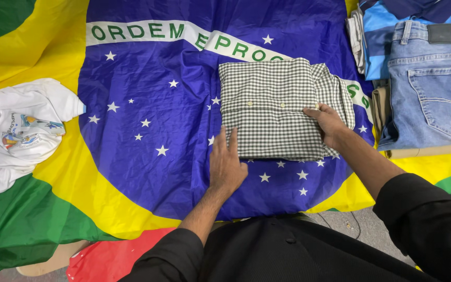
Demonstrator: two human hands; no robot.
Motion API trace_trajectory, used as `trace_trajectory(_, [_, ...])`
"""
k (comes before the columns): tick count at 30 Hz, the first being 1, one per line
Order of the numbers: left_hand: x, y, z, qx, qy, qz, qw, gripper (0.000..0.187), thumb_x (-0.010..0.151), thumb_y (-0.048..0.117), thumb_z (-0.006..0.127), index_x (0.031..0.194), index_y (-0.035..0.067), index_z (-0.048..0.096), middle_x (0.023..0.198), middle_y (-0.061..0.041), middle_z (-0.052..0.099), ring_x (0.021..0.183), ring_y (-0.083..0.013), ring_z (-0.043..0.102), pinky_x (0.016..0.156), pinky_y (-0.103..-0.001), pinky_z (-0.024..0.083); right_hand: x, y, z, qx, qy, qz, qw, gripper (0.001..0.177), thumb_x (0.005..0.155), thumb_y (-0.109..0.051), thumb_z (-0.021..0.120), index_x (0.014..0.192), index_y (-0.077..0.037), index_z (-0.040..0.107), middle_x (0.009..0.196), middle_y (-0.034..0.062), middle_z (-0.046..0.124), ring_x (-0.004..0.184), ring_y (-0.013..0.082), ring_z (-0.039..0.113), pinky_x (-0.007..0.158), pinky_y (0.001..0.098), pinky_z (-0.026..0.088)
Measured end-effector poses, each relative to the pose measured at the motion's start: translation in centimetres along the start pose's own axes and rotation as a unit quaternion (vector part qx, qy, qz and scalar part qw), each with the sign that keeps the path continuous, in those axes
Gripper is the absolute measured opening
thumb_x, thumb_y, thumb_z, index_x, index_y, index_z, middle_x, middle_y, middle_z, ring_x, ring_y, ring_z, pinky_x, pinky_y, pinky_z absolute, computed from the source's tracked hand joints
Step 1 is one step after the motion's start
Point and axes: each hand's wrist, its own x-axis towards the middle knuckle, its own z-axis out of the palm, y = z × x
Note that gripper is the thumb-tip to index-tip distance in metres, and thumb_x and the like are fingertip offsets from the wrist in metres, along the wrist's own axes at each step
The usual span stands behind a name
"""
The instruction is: The person folds a checkered shirt and a white long-sleeved shirt on a Brazilian flag spread on the floor. The person smooths and aligns each garment, folds sleeves and sides, then stacks the folded shirts together.
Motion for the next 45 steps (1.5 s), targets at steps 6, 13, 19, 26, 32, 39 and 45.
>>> trace_trajectory(6, [0.7, 1.6, -0.8, -0.003, -0.063, 0.062, 0.996, 0.097, 0.084, 0.034, 0.075, 0.159, 0.012, 0.016, 0.166, -0.023, 0.003, 0.153, -0.0433, 0.004, 0.122, -0.06, 0.015, 0.0, -1.0, -1.2, 0.116, -0.008, -0.1, 0.988, 0.029, 0.093, -0.003, 0.063, 0.121, -0.011, 0.061, 0.108, 0.0073, 0.074, 0.09, 0.0183, 0.071, 0.078, 0.0354, 0.061])
trace_trajectory(13, [1.8, 2.6, 0.4, 0.036, -0.115, 0.107, 0.987, 0.09, 0.088, 0.038, 0.074, 0.159, 0.014, 0.024, 0.167, -0.022, 0.006, 0.155, -0.0415, 0.008, 0.12, -0.061, 0.022, 1.9, -1.0, -4.3, 0.083, 0.058, -0.093, 0.99, 0.036, 0.094, 0.0, 0.063, 0.128, -0.012, 0.062, 0.116, 0.0058, 0.073, 0.098, 0.0148, 0.072, 0.083, 0.0296, 0.062])
trace_trajectory(19, [1.9, 2.2, 1.9, -0.01, -0.052, 0.056, 0.997, 0.094, 0.085, 0.025, 0.075, 0.159, 0.012, 0.019, 0.167, -0.026, 0.006, 0.155, -0.0418, 0.01, 0.123, -0.058, 0.022, 1.6, -1.4, -4.7, 0.108, 0.047, -0.05, 0.992, 0.037, 0.094, -0.002, 0.06, 0.13, -0.015, 0.06, 0.119, 0.0069, 0.071, 0.1, 0.017, 0.072, 0.083, 0.0325, 0.063])
trace_trajectory(26, [1.6, 1.0, 3.6, -0.028, -0.07, -0.067, 0.995, 0.096, 0.093, 0.024, 0.07, 0.161, 0.025, 0.002, 0.166, -0.023, 0.005, 0.155, -0.0416, 0.004, 0.12, -0.068, 0.007, 0.6, -2.6, -5.4, 0.187, -0.055, -0.129, 0.972, 0.041, 0.095, 0.001, 0.059, 0.134, -0.011, 0.062, 0.12, 0.0064, 0.073, 0.099, 0.016, 0.072, 0.083, 0.0316, 0.063])
trace_trajectory(32, [1.4, 1.0, 3.6, 0.026, -0.071, -0.044, 0.996, 0.098, 0.091, 0.012, 0.067, 0.163, 0.026, 0.004, 0.168, -0.022, 0.006, 0.154, -0.0441, 0.002, 0.119, -0.07, 0.008, 3.4, -0.5, -6.8, 0.006, 0.105, -0.051, 0.993, 0.045, 0.095, -0.003, 0.059, 0.14, -0.009, 0.06, 0.119, 0.0107, 0.074, 0.099, 0.0214, 0.073, 0.086, 0.0331, 0.061])
trace_trajectory(39, [1.8, 1.7, 1.6, -0.025, -0.124, -0.069, 0.99, 0.103, 0.085, 0.018, 0.072, 0.161, 0.022, 0.004, 0.167, -0.022, 0.001, 0.155, -0.0426, -0.001, 0.121, -0.068, 0.01, 3.7, 1.7, -6.5, -0.318, 0.268, -0.212, 0.884, 0.055, 0.093, -0.015, 0.072, 0.144, -0.005, 0.056, 0.135, 0.0171, 0.065, 0.123, 0.0328, 0.062, 0.109, 0.0434, 0.048])
trace_trajectory(45, [3.2, 3.6, 1.6, -0.041, -0.076, 0.033, 0.996, 0.096, 0.085, 0.026, 0.073, 0.16, 0.011, 0.015, 0.167, -0.028, -0.002, 0.154, -0.046, -0.004, 0.122, -0.066, 0.012, 1.8, 1.7, -3.9, -0.465, 0.21, -0.359, 0.782, 0.063, 0.1, -0.038, 0.06, 0.154, -0.009, 0.045, 0.163, 0.0209, 0.037, 0.152, 0.0395, 0.029, 0.122, 0.0592, 0.022])
